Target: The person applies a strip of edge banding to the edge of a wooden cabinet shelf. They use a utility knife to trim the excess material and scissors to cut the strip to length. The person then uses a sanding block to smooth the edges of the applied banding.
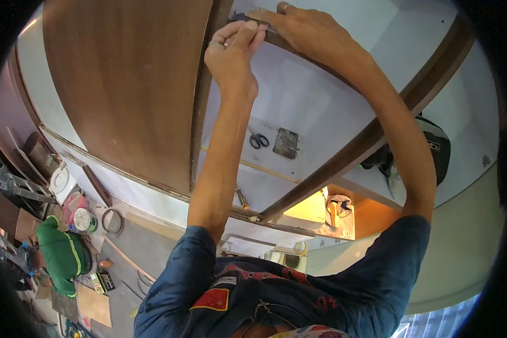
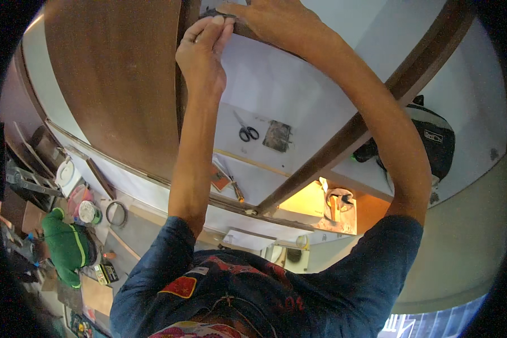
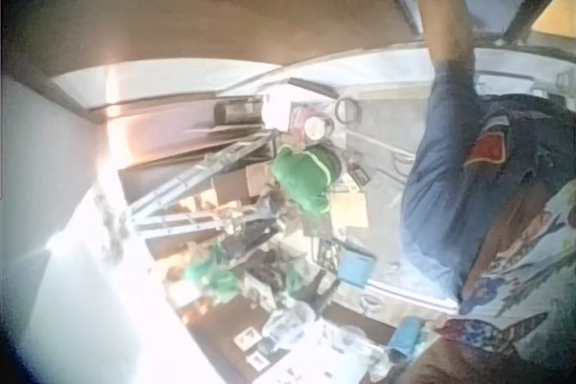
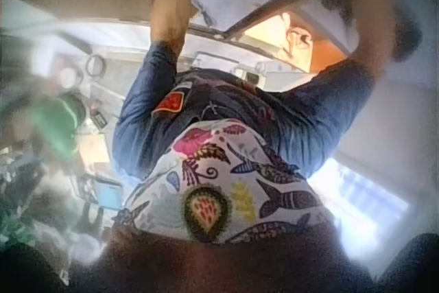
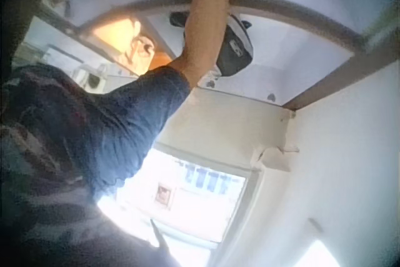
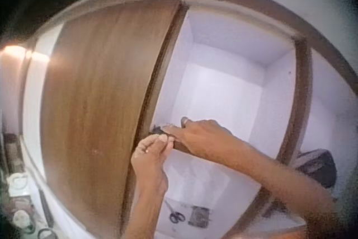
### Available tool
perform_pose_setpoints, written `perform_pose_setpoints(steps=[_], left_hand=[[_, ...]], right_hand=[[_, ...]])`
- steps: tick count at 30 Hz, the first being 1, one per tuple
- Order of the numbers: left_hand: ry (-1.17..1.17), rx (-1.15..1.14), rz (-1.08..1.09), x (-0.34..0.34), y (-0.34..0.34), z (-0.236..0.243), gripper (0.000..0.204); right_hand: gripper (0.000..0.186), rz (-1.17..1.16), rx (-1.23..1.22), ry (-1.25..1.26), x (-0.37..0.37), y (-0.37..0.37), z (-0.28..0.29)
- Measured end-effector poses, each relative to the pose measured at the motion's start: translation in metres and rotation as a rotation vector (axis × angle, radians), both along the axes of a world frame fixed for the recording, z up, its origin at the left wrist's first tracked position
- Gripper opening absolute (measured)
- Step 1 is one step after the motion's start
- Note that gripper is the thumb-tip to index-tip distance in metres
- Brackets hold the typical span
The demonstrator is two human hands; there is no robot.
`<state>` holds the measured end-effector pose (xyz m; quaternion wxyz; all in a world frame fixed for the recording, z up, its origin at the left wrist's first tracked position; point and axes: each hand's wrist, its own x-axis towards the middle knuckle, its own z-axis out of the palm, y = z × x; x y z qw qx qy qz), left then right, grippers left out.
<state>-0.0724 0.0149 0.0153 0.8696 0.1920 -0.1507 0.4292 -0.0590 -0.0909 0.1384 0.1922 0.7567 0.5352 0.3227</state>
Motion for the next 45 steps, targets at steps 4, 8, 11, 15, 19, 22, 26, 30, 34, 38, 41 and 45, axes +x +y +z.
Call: perform_pose_setpoints(steps=[4, 8, 11, 15, 19, 22, 26, 30, 34, 38, 41, 45], left_hand=[[0.103, 0.217, 0.284, -0.016, 0.016, -0.021, 0.016], [0.24, 0.754, 0.961, -0.029, 0.046, -0.031, 0.024], [0.296, 1.155, 1.506, -0.038, 0.065, -0.014, 0.038], [0.296, 1.544, 1.794, -0.027, 0.067, -0.006, 0.048], [0.295, 1.628, 1.734, -0.032, 0.07, 0.001, 0.05], [0.317, 1.668, 1.688, -0.035, 0.062, 0.01, 0.05], [0.202, 1.754, 1.585, -0.034, 0.04, 0.016, 0.047], [0.179, 1.728, 1.419, -0.028, 0.018, 0.018, 0.042], [0.167, 1.721, 1.433, -0.032, 0.011, 0.016, 0.039], [0.186, 1.733, 1.399, -0.036, 0.016, 0.018, 0.039], [0.131, 1.721, 1.415, -0.033, 0.016, 0.02, 0.04], [0.09, 1.729, 1.464, -0.032, 0.013, 0.016, 0.038]], right_hand=[[0.042, 0.003, 0.254, 0.024, -0.012, -0.022, 0.006], [0.043, -0.008, 0.375, 0.055, -0.041, -0.08, -0.003], [0.049, 0.027, 0.437, 0.195, -0.069, -0.104, -0.046], [0.054, -0.057, 0.499, 0.7, -0.1, -0.124, -0.126], [0.048, -0.14, 0.595, 1.261, -0.098, -0.124, -0.222], [0.047, -0.199, 0.709, 1.518, -0.1, -0.119, -0.294], [0.051, -0.176, 0.675, 1.692, -0.113, -0.114, -0.385], [0.052, -0.147, 0.673, 1.692, -0.134, -0.113, -0.399], [0.052, -0.19, 0.735, 1.732, -0.144, -0.121, -0.41], [0.052, -0.177, 0.786, 1.76, -0.156, -0.131, -0.422], [0.051, -0.11, 0.886, 1.836, -0.168, -0.134, -0.439], [0.041, -0.188, 1.043, 2.113, -0.178, -0.129, -0.456]])
